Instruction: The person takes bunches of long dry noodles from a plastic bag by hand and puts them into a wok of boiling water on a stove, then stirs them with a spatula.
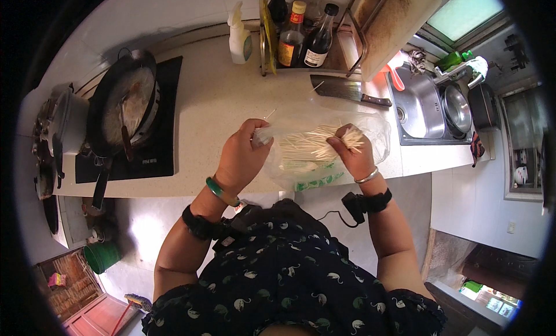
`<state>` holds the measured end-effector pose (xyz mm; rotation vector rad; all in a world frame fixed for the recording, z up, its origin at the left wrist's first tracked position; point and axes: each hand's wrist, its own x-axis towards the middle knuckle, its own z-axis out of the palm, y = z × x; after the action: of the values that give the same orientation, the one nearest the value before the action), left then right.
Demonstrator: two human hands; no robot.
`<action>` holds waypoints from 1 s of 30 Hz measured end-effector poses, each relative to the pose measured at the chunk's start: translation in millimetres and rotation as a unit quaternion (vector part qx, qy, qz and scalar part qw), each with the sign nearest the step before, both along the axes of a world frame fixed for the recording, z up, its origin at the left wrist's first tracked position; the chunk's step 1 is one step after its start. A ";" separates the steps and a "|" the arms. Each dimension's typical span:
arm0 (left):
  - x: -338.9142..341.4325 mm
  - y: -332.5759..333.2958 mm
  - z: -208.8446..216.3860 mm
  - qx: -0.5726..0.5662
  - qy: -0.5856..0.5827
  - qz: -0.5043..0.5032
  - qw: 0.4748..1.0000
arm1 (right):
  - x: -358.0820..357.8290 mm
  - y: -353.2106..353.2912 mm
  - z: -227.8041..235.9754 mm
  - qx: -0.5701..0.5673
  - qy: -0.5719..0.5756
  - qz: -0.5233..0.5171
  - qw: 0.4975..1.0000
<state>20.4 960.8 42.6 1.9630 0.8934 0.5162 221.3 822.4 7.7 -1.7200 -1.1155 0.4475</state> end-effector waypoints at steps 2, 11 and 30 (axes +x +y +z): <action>1.3 -2.5 2.8 0.006 0.010 -0.008 1.000 | 2.9 2.6 -18.8 -0.009 -0.061 -0.001 0.998; -9.5 19.2 25.6 -0.028 0.101 -0.173 0.979 | 1.3 -2.9 8.4 0.017 -0.089 -0.057 0.994; 225.8 131.2 -134.4 0.127 0.408 -0.326 0.843 | 16.1 -17.9 -29.2 -0.052 -0.083 -0.061 0.993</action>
<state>246.2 1092.0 -91.8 2.5979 0.5621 -0.6926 237.4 804.5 -21.5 -1.9345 -1.1112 0.2956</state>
